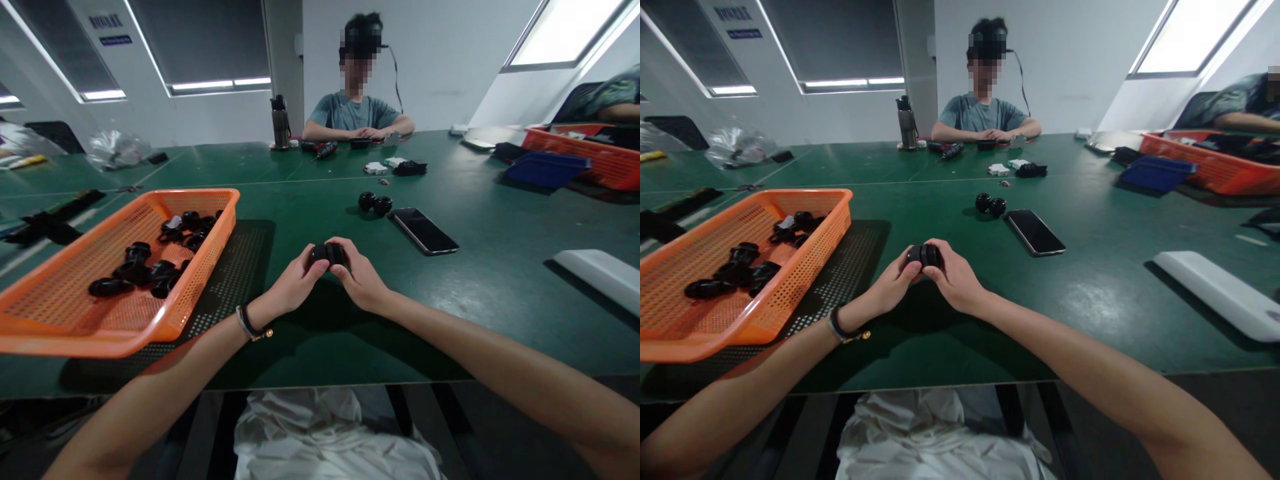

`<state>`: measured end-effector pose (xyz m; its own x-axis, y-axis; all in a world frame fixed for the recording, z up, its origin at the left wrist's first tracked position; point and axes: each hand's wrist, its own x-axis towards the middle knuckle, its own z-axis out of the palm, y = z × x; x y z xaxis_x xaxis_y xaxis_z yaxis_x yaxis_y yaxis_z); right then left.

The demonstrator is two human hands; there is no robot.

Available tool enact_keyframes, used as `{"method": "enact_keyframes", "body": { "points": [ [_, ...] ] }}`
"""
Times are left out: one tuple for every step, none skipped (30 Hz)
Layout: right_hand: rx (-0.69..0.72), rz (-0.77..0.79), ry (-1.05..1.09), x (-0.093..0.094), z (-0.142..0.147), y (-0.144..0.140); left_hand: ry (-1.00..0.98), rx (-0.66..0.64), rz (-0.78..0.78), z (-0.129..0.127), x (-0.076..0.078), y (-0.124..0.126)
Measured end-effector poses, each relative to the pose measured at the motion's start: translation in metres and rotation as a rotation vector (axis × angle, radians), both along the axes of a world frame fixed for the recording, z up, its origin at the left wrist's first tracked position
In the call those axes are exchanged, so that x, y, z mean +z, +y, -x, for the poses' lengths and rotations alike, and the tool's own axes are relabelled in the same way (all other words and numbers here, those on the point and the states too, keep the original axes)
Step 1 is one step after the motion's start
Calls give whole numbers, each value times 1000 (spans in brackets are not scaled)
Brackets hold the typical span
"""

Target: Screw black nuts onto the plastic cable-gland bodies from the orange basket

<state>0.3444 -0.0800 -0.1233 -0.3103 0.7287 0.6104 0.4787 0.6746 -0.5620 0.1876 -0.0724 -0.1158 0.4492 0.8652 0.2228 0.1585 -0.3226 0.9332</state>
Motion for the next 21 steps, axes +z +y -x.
{"method": "enact_keyframes", "body": {
  "points": [
    [20, -25, -21, 1, -2, 3, -22, -26, 41, -1, 0, 0],
    [47, -52, -44, 2, -5, 5, -48, -56, 88, -2, -1, 1],
    [64, -77, -66, 2, -7, 8, -74, -88, 133, -3, -1, 1],
    [66, -94, -85, 3, -10, 10, -95, -116, 167, -3, -1, 0],
    [70, -110, -107, 3, -13, 12, -105, -133, 179, -4, -1, 0],
    [72, -124, -129, 2, -15, 14, -96, -141, 167, -4, -1, -1],
    [74, -135, -148, 2, -17, 14, -69, -139, 134, -4, -1, -1],
    [76, -144, -163, 1, -18, 15, -28, -125, 86, -4, 0, -2],
    [76, -150, -172, 0, -18, 14, 17, -104, 32, -3, 0, -3],
    [73, -151, -171, -1, -17, 13, 57, -81, -17, -2, 0, -4],
    [67, -149, -164, -2, -16, 12, 86, -61, -56, -1, 0, -5],
    [59, -143, -150, -2, -14, 11, 103, -47, -82, 0, 0, -6],
    [49, -134, -133, -2, -12, 9, 110, -37, -100, 0, 0, -6],
    [41, -122, -114, -2, -10, 7, 111, -29, -115, 0, 1, -7],
    [37, -108, -94, -2, -8, 6, 110, -20, -129, 0, 1, -7],
    [33, -91, -74, -2, -6, 4, 110, -7, -145, 0, 1, -8],
    [29, -74, -54, -2, -4, 3, 114, 7, -164, 0, 2, -8],
    [22, -54, -32, -1, -2, 1, 120, 22, -184, 0, 2, -8],
    [13, -34, -10, -1, 0, 0, 128, 35, -206, 0, 3, -8],
    [4, -12, 14, -1, 1, -2, 137, 45, -225, 1, 3, -8],
    [-2, 11, 37, -1, 3, -3, 145, 51, -242, 1, 4, -8]
  ]
}}
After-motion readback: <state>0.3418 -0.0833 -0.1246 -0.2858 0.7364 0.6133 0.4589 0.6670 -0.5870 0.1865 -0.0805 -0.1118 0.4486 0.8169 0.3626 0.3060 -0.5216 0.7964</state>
